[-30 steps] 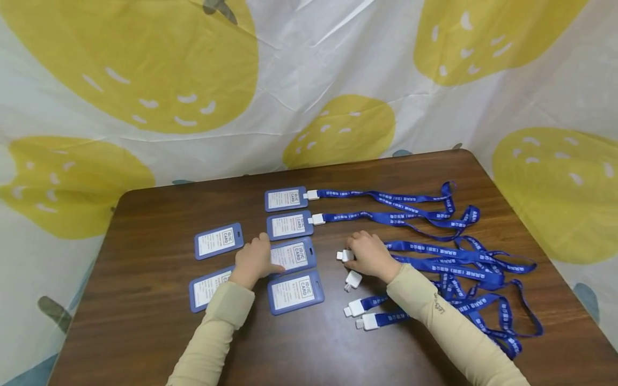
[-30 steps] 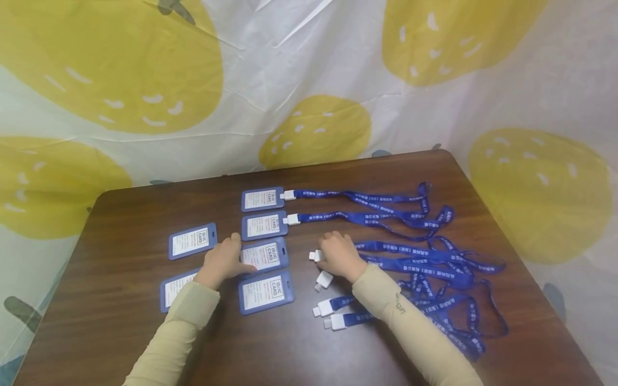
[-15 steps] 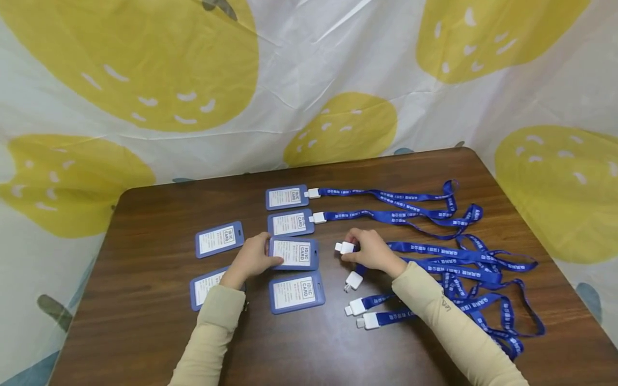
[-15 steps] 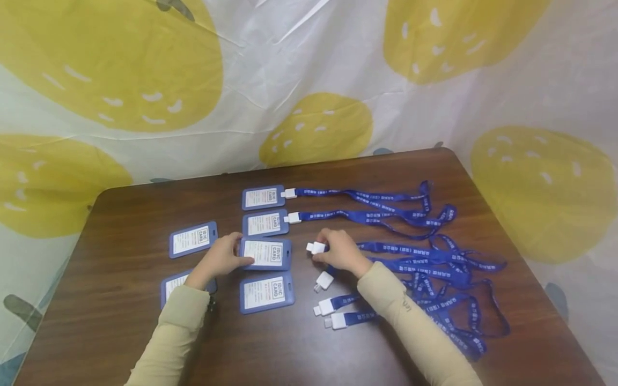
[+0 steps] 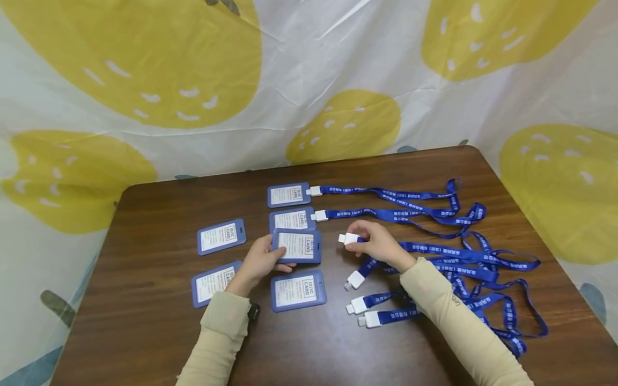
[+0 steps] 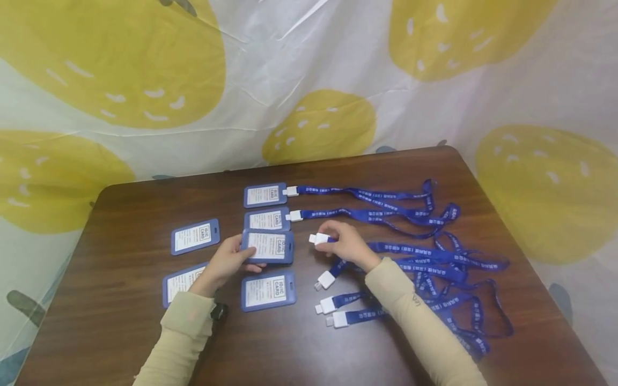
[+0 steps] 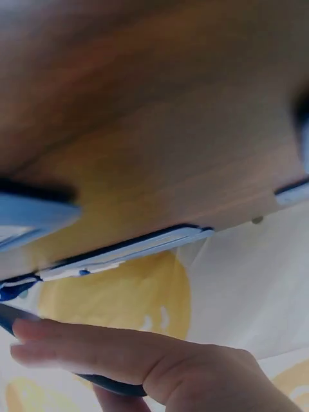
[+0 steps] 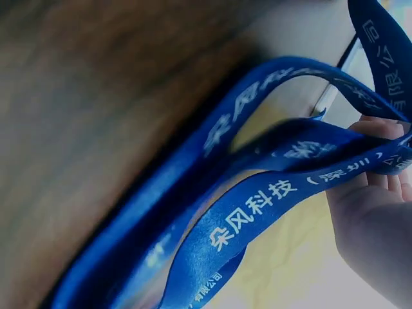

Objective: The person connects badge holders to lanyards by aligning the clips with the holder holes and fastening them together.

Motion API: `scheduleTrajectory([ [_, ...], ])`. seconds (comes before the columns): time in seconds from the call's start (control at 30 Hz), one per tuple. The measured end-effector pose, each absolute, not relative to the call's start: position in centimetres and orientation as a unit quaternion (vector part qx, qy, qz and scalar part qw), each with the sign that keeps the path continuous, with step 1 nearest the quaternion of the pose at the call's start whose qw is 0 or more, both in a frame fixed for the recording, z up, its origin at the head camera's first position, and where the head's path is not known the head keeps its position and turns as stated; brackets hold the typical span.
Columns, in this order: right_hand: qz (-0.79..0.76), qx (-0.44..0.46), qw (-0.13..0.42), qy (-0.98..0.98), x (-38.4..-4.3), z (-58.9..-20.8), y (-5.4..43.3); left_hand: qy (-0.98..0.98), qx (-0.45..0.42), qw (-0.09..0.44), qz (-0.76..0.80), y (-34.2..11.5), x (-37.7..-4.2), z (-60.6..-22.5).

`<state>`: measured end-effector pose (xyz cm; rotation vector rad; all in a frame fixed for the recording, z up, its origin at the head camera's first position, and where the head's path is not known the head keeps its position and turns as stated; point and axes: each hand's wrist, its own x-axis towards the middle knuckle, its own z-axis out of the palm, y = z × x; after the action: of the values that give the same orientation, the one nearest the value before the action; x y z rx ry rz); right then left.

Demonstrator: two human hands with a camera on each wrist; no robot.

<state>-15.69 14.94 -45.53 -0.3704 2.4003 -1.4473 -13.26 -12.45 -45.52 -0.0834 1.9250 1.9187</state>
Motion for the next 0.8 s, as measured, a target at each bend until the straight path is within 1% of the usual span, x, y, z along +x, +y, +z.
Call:
scheduleTrajectory([
  [0.17,-0.544,-0.118,0.157,0.816,-15.8,-45.5,15.0,0.617,-0.038,0.182,0.765,-12.4,-12.8,-45.1],
  [0.37,-0.567,-0.103,0.162,0.801,-15.8,-45.2,15.1,0.542,-0.061,0.207,0.812,-12.2,-12.5,-44.7],
  [0.47,-0.573,-0.105,0.169,0.795,-15.8,-45.3,15.3,0.549,-0.07,0.206,0.807,-12.0,-12.5,-44.8],
  [0.8,-0.581,-0.109,0.169,0.789,-15.8,-45.2,15.5,0.593,-0.097,0.118,0.791,-10.8,-12.2,-44.8],
])
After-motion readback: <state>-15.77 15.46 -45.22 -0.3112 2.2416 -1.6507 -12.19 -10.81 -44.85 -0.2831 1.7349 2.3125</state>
